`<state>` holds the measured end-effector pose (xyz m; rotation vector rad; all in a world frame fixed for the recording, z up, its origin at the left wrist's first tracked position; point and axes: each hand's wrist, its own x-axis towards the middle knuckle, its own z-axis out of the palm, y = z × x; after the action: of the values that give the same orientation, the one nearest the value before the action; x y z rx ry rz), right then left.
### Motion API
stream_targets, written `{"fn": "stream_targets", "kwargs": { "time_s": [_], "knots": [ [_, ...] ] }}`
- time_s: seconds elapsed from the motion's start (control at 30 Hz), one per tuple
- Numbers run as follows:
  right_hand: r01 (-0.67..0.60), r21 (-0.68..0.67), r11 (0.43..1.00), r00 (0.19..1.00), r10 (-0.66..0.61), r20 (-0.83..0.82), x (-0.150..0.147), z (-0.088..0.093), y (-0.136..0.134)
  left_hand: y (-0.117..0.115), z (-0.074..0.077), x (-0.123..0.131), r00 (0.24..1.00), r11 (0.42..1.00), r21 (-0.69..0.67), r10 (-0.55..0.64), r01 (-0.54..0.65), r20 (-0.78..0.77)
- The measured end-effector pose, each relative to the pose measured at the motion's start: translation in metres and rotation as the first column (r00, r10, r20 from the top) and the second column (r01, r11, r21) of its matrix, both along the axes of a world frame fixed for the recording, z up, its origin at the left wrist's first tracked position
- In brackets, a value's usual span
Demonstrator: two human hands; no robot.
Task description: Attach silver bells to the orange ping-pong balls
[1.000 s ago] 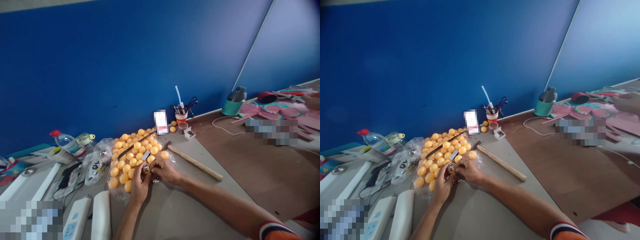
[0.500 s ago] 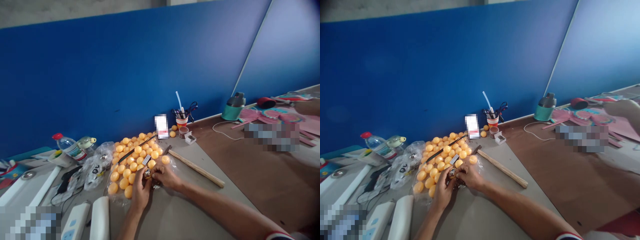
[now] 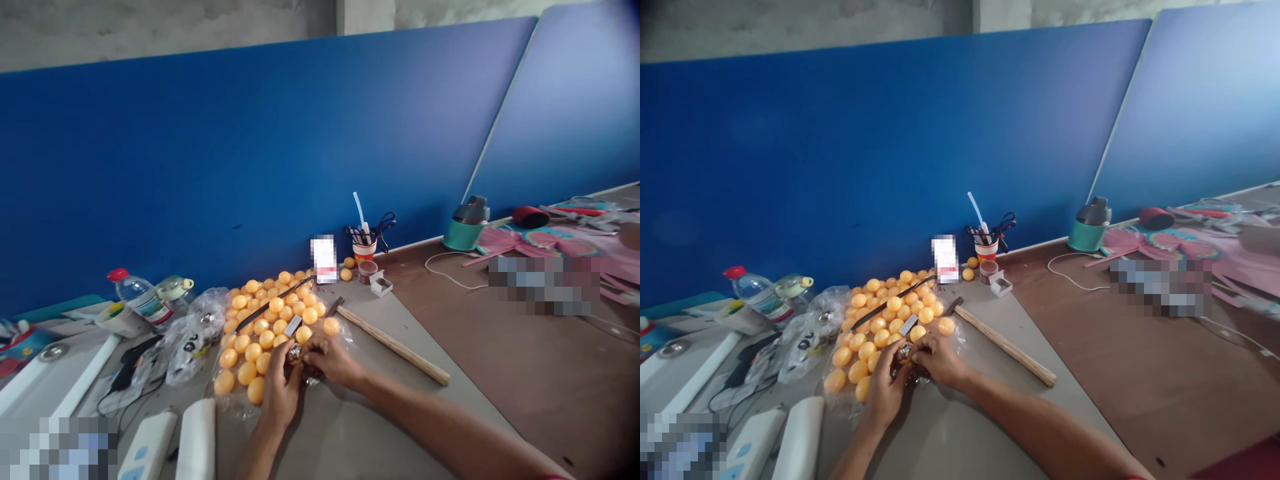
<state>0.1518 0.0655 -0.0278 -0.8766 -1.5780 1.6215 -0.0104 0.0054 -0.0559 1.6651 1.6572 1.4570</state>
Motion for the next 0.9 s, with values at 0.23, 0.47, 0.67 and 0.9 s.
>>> {"fn": "stream_targets", "kwargs": {
  "time_s": [0.23,0.47,0.67,0.9],
  "knots": [
    [-0.002,-0.088,0.996,1.000,0.000,-0.026,0.0021,0.0049,-0.0016,0.0000,0.0001,0.0001,1.000,1.000,0.018,-0.011,0.012,-0.005],
    [0.010,-0.130,0.991,0.999,-0.014,-0.035,-0.0008,0.0004,0.0004,-0.0018,0.0023,0.0015,0.998,0.999,0.030,-0.011,0.013,-0.063],
    [-0.007,-0.133,0.991,0.999,0.002,-0.043,0.0016,0.0022,-0.0006,-0.0022,-0.0002,0.0010,0.994,0.999,0.042,-0.009,0.014,-0.113],
    [-0.002,-0.121,0.993,0.999,-0.002,-0.035,0.0025,0.0032,-0.0008,-0.0018,0.0014,0.0018,0.988,0.998,0.066,0.007,0.003,-0.155]
  ]
}}
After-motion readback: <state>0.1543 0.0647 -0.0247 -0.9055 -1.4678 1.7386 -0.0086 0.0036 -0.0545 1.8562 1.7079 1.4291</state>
